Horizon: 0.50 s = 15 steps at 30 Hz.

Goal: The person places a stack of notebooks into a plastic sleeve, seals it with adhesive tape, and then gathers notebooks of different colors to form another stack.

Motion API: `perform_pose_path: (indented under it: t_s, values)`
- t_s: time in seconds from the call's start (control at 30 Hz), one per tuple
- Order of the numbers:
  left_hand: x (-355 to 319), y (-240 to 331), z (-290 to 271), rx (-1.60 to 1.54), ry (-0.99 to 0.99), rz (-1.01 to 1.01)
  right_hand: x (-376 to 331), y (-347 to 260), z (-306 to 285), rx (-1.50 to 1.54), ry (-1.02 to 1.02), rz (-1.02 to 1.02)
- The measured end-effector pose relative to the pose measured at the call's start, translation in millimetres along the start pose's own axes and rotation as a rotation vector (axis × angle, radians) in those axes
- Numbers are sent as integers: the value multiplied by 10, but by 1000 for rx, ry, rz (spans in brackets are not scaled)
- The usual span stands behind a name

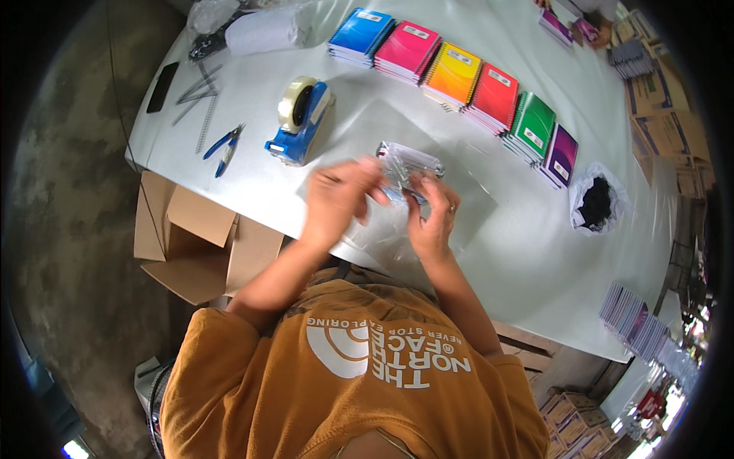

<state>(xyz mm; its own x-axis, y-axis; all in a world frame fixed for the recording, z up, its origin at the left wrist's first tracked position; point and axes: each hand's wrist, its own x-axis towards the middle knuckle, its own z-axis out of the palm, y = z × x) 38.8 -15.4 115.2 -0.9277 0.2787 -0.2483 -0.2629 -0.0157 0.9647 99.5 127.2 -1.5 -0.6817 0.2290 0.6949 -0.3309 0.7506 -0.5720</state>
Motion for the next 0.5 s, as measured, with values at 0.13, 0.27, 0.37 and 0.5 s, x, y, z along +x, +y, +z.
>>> perform_pose_path:
  t_s: [0.13,0.27,0.37,0.5]
  values:
    - [10,-546,129,188,-7,-352,45,-58,-98,-14,-58,39]
    - [16,-488,35,229,-62,-325,156,-164,-196,-209,-182,45]
    - [85,-747,-46,362,-14,-202,186,-124,-159,-202,-189,5]
    - [280,-945,-343,896,172,80,286,-152,-213,-171,-213,23]
